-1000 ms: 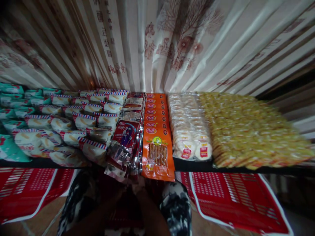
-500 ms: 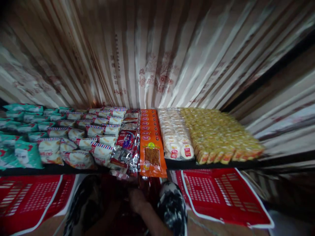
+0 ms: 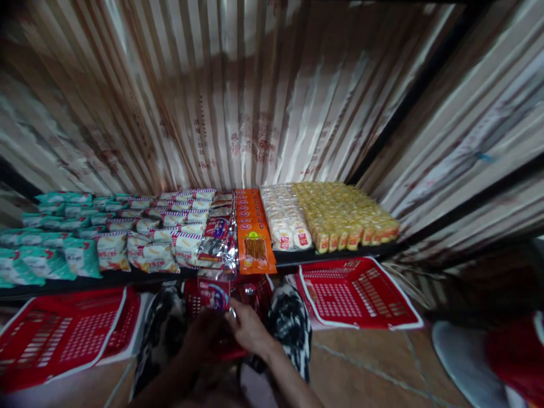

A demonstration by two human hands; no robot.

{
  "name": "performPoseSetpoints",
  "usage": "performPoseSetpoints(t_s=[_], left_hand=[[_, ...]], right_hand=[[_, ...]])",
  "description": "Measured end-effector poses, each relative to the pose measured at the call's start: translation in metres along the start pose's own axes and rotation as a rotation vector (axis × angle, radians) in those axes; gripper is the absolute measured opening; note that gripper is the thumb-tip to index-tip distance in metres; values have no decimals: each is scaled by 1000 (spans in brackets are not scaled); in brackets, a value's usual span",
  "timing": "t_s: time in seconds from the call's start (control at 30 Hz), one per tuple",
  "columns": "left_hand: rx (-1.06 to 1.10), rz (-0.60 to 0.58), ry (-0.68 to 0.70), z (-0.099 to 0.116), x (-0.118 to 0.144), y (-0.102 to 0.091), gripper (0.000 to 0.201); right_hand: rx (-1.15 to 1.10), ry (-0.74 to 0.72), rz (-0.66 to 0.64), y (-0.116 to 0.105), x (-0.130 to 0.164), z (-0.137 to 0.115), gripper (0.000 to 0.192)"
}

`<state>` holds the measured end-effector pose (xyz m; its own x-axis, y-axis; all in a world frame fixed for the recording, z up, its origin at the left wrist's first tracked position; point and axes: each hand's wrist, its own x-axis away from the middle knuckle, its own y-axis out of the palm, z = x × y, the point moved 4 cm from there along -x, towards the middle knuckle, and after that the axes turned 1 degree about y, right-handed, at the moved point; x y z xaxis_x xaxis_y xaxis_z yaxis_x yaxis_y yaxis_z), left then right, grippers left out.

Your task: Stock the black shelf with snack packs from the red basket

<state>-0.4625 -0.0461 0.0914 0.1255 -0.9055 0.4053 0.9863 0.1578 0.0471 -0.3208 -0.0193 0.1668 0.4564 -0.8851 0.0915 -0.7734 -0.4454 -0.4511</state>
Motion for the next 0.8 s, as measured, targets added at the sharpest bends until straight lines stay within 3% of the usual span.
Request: performPoseSetpoints(t_s=[0.13, 0.23, 0.37, 0.57, 0.73, 0.8], left_hand=[[50, -95, 151, 43, 12, 12, 33], [33, -46, 240, 64, 15, 15, 34], [35, -7, 271, 77, 13, 21, 40], [106, 8, 285, 84, 10, 27, 40], [116, 29, 285, 84, -1, 31, 39], [68, 48, 347, 90, -5, 33, 38]], right_hand=[[-239, 86, 144, -19, 2, -11, 34], [-491, 111, 180, -27, 3, -17, 43], [-693, 55, 229, -34, 2, -28, 50], [-685, 44, 404, -39, 3, -24, 50], [-648, 101, 499, -40, -4, -13, 65], [-606, 102, 558, -46, -12, -12, 70]])
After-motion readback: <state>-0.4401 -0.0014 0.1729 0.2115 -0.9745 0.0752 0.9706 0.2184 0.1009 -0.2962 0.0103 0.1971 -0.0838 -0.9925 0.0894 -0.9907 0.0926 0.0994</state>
